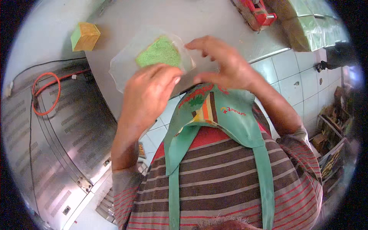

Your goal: Wrapping individual slices of bread in plastic film and sealing them with tape.

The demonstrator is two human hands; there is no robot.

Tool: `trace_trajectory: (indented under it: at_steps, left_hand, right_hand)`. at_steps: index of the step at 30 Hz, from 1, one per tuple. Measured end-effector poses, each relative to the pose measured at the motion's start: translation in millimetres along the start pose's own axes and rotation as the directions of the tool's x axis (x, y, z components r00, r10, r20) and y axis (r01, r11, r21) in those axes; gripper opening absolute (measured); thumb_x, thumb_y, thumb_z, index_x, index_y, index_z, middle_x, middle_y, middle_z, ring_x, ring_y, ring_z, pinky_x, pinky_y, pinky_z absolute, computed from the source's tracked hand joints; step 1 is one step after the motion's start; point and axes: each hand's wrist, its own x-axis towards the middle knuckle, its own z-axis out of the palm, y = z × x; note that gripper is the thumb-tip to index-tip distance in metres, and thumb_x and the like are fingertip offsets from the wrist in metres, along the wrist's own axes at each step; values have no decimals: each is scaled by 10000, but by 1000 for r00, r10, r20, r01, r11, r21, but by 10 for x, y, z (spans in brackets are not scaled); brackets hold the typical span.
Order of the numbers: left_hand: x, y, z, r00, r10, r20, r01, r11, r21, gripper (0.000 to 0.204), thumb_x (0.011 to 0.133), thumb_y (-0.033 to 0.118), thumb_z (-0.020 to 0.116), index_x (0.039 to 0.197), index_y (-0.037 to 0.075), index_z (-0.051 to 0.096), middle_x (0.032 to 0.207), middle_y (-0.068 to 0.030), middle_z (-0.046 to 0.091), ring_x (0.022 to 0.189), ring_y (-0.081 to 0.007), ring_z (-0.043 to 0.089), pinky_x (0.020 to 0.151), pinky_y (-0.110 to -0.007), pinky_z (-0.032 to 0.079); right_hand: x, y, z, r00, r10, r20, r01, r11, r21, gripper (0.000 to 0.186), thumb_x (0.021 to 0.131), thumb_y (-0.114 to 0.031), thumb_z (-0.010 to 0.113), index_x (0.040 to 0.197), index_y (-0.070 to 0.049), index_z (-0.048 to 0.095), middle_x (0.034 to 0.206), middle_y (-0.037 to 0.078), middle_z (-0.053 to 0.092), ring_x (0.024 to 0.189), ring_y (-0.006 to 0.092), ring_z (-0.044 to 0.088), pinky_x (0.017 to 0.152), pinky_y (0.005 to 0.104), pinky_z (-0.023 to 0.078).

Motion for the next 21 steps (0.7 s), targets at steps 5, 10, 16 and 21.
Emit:
trace_trajectory:
  at_steps: [5, 10, 16, 21]
  left_hand:
    - [83, 77, 66, 993, 27, 119, -6, 985, -173, 112, 816, 32, 651, 927, 20, 648, 841, -122, 656, 783, -259, 656, 701, -343, 513]
    - [94, -49, -98, 992, 126, 7, -124, 988, -94, 181, 780, -9, 652, 958, 26, 649, 878, -108, 655, 824, -264, 648, 745, -350, 511]
    - [497, -549, -224, 932, 333, -146, -245, 871, 426, 298, 728, -44, 643, 997, 85, 639, 964, -83, 622, 816, -277, 634, 716, -351, 514]
    - [639, -664, -279, 964, 232, 128, -261, 919, 296, 299, 737, -62, 616, 972, 121, 652, 939, -63, 623, 768, -261, 631, 653, -333, 513]
  right_hand:
    - [11, 24, 458, 969, -191, -156, 186, 981, -50, 563, 696, -166, 764, 1207, -50, 558, 1182, 166, 518, 1036, 336, 547, 859, 420, 472]
    - [-25, -6, 538, 939, -215, -269, 205, 977, -65, 391, 723, -102, 690, 1104, -51, 619, 937, 112, 618, 867, 303, 600, 768, 411, 496]
    - [-12, -125, 492, 933, -257, -250, 255, 966, -39, 280, 758, -74, 662, 1032, -17, 658, 954, 111, 644, 830, 275, 615, 742, 378, 501]
    - [31, -138, 462, 939, -265, -221, 267, 963, -21, 266, 765, -85, 662, 1022, -20, 660, 983, 112, 647, 845, 274, 615, 733, 380, 500]
